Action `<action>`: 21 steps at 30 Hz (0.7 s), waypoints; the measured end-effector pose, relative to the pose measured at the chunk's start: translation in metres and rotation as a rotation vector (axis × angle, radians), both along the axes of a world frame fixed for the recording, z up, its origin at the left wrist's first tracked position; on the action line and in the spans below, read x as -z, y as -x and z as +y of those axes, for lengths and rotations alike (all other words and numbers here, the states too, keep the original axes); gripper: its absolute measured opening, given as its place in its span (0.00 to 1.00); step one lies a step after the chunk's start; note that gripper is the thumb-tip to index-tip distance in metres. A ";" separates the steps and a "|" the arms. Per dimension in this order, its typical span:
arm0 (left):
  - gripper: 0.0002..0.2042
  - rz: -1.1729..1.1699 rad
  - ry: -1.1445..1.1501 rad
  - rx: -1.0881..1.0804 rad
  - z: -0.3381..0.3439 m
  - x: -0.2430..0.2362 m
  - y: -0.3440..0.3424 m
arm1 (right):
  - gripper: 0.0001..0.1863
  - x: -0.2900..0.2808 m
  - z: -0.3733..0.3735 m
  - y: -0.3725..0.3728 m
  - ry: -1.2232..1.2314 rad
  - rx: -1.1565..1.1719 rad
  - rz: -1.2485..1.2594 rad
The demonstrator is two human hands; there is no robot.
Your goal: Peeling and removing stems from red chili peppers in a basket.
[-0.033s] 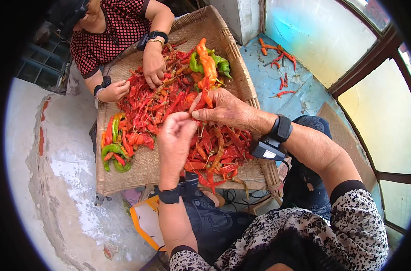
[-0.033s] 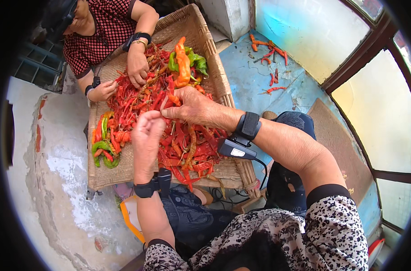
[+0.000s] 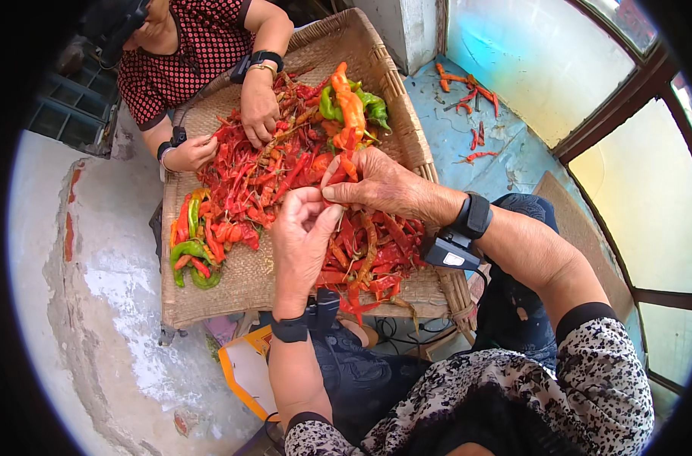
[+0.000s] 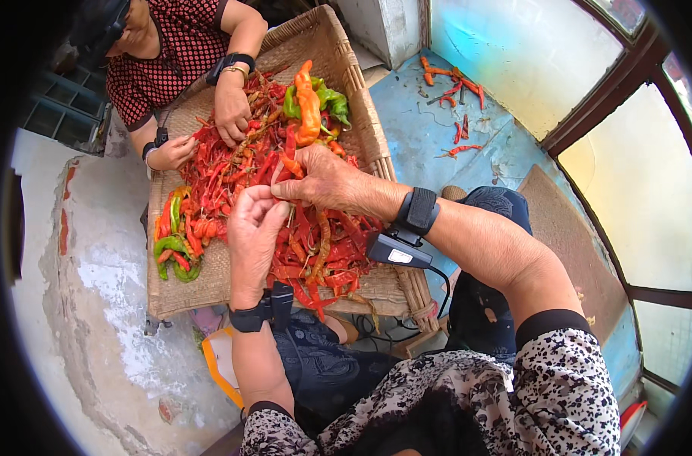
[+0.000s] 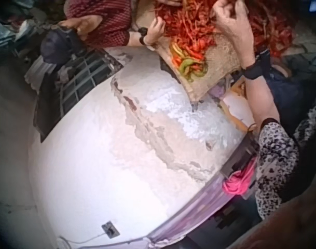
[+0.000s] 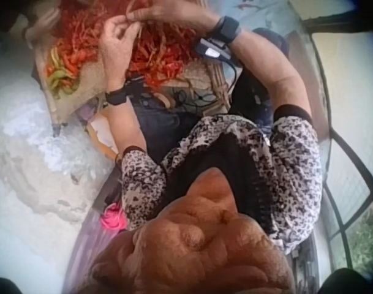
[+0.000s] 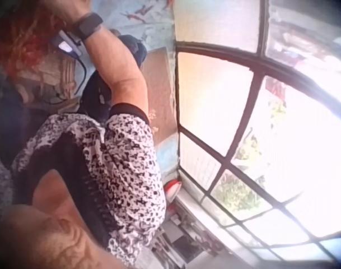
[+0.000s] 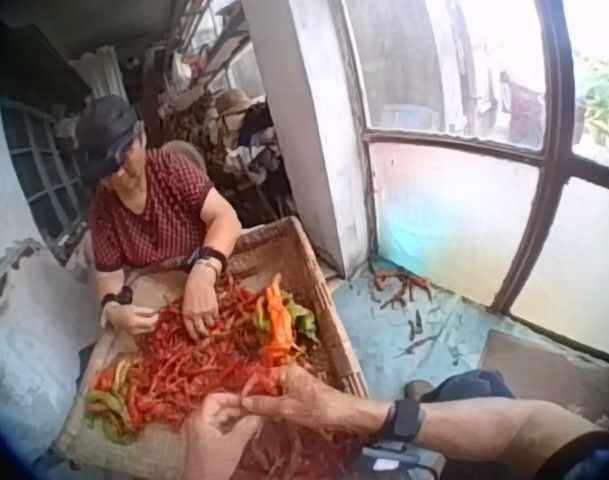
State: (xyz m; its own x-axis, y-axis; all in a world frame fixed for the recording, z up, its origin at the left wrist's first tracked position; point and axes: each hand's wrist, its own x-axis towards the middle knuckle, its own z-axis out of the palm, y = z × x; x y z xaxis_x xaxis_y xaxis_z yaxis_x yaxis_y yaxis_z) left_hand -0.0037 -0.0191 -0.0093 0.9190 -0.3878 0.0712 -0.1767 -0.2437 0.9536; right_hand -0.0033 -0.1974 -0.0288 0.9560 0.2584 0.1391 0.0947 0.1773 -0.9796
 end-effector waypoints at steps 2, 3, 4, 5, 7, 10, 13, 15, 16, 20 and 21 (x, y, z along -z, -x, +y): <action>0.08 0.007 -0.018 0.013 0.000 -0.001 -0.003 | 0.08 -0.004 0.001 0.000 0.074 -0.001 0.018; 0.07 0.011 -0.034 0.031 -0.001 -0.002 -0.005 | 0.10 -0.008 0.000 0.002 0.022 -0.001 0.051; 0.07 0.011 -0.034 0.030 0.003 -0.002 -0.006 | 0.10 -0.011 -0.001 0.001 0.023 -0.002 0.051; 0.07 0.026 -0.046 0.018 0.007 -0.001 -0.009 | 0.09 -0.013 -0.005 -0.001 -0.032 0.108 0.086; 0.06 0.037 -0.077 -0.026 0.015 -0.008 -0.014 | 0.07 -0.016 -0.015 -0.007 -0.152 0.263 0.145; 0.11 -0.226 -0.106 -0.366 0.046 -0.011 -0.039 | 0.06 -0.017 -0.024 -0.008 -0.207 0.287 0.075; 0.17 -0.885 -0.618 -0.677 0.068 -0.003 -0.055 | 0.05 -0.012 -0.013 -0.003 -0.210 0.173 0.128; 0.17 -0.551 -0.310 -0.510 0.051 -0.011 -0.044 | 0.05 -0.008 -0.013 -0.002 -0.096 0.075 0.103; 0.16 -0.213 -0.012 -0.334 0.040 -0.015 -0.036 | 0.06 -0.006 -0.011 -0.001 -0.066 0.045 0.073; 0.13 -0.039 0.011 0.028 0.005 -0.005 -0.007 | 0.07 -0.010 -0.002 0.005 0.037 -0.002 -0.037; 0.12 -0.034 0.033 0.034 0.004 -0.002 -0.005 | 0.07 -0.008 0.000 0.004 0.034 -0.032 -0.005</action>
State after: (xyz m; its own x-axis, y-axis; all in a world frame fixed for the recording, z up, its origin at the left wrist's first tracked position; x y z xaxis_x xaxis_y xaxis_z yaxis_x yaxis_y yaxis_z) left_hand 0.0012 -0.0148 -0.0078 0.9022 -0.4155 0.1154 -0.2167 -0.2055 0.9544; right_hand -0.0077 -0.1979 -0.0209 0.9465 0.2933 0.1343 0.0942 0.1467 -0.9847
